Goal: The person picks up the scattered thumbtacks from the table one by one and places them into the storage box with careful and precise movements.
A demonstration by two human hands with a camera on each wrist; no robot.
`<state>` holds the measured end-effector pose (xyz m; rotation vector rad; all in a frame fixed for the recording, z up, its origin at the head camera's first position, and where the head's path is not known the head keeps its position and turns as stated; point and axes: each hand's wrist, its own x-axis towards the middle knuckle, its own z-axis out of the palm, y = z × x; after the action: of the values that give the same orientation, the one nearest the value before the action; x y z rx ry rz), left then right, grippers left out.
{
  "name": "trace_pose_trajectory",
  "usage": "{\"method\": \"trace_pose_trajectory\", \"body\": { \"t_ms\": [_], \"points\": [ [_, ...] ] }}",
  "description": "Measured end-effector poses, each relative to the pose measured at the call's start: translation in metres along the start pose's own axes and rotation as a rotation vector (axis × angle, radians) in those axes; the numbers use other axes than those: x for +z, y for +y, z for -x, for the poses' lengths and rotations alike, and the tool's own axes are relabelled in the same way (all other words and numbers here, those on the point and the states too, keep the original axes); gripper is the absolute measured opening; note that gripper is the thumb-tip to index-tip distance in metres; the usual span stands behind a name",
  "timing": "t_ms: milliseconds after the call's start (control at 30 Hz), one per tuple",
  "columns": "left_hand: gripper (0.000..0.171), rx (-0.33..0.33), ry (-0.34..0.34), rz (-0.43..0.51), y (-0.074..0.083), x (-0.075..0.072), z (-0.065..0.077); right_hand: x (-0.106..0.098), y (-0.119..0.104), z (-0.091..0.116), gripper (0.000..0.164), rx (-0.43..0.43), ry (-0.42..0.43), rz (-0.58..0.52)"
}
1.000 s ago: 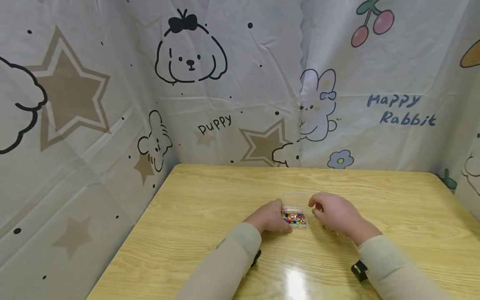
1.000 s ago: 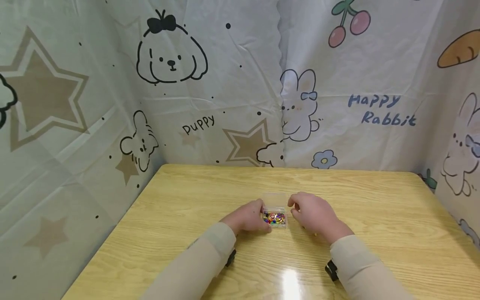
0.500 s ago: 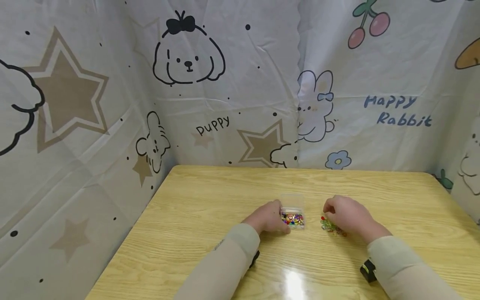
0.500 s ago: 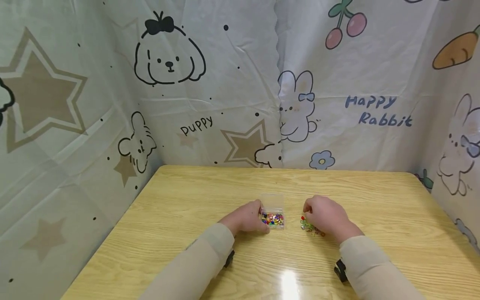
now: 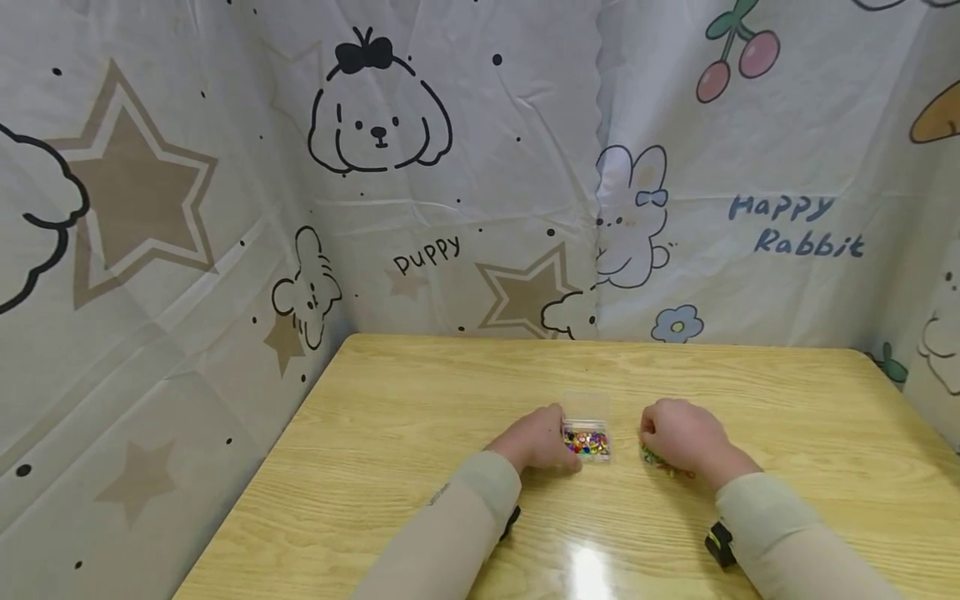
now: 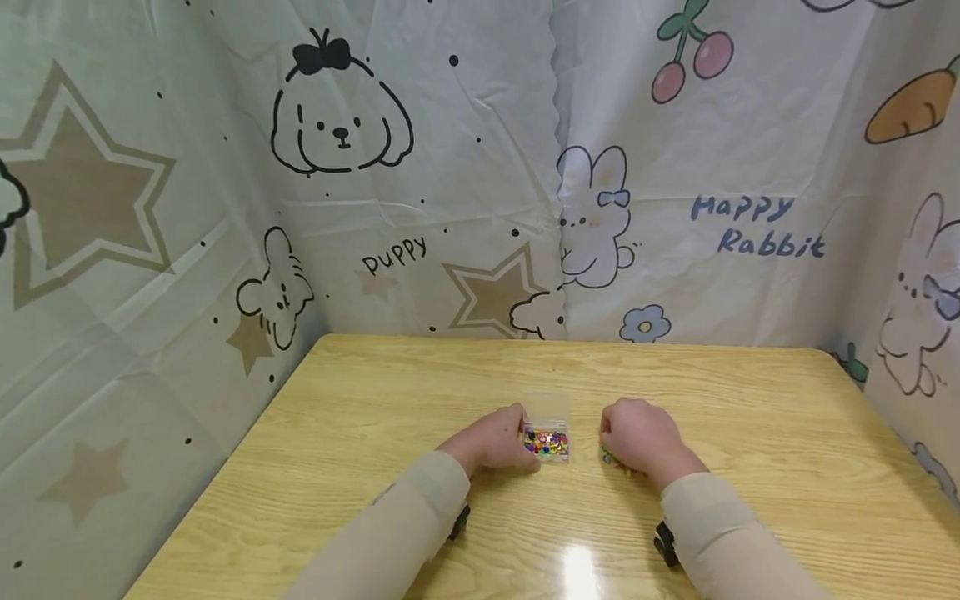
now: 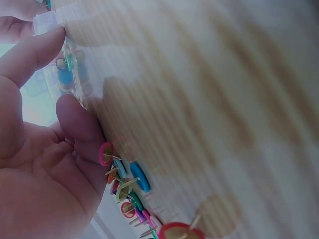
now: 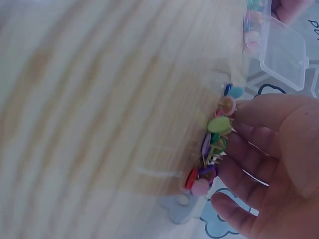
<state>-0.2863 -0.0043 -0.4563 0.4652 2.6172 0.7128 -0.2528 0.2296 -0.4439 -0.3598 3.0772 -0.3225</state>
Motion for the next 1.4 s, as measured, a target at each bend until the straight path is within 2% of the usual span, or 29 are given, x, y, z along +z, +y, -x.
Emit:
{"method": "trace_pose_trajectory", "body": {
  "t_ms": [133, 300, 467, 733, 900, 1133, 1267, 1400],
  "points": [
    [0.051, -0.005, 0.003, -0.015, 0.000, 0.001, 0.000, 0.003, -0.002, -0.001, 0.019, -0.009, 0.014, 0.024],
    [0.052, -0.007, -0.003, -0.022, 0.000, 0.001, -0.001, 0.002, -0.008, -0.003, 0.018, -0.044, 0.071, 0.018],
    [0.051, 0.007, 0.004, -0.032, -0.001, 0.001, -0.003, 0.001, -0.024, -0.005, 0.013, -0.107, 0.116, -0.039],
    [0.051, -0.005, -0.009, -0.051, 0.000, 0.000, -0.002, 0.010, -0.045, -0.004, 0.010, -0.169, 0.122, -0.068],
    [0.051, 0.007, -0.007, -0.062, 0.000, -0.001, 0.000, 0.014, -0.050, -0.005, 0.010, -0.164, 0.111, -0.062],
    [0.050, -0.008, -0.003, -0.085, -0.001, -0.004, 0.001, 0.017, -0.054, -0.006, 0.007, -0.236, 0.120, -0.057],
    [0.050, 0.017, -0.009, -0.076, -0.001, -0.003, 0.000, 0.018, -0.051, -0.004, 0.007, -0.224, 0.125, -0.031],
    [0.050, 0.028, -0.010, -0.080, 0.000, -0.001, -0.001, 0.013, -0.045, -0.002, 0.010, -0.191, 0.120, -0.053]
  ]
}}
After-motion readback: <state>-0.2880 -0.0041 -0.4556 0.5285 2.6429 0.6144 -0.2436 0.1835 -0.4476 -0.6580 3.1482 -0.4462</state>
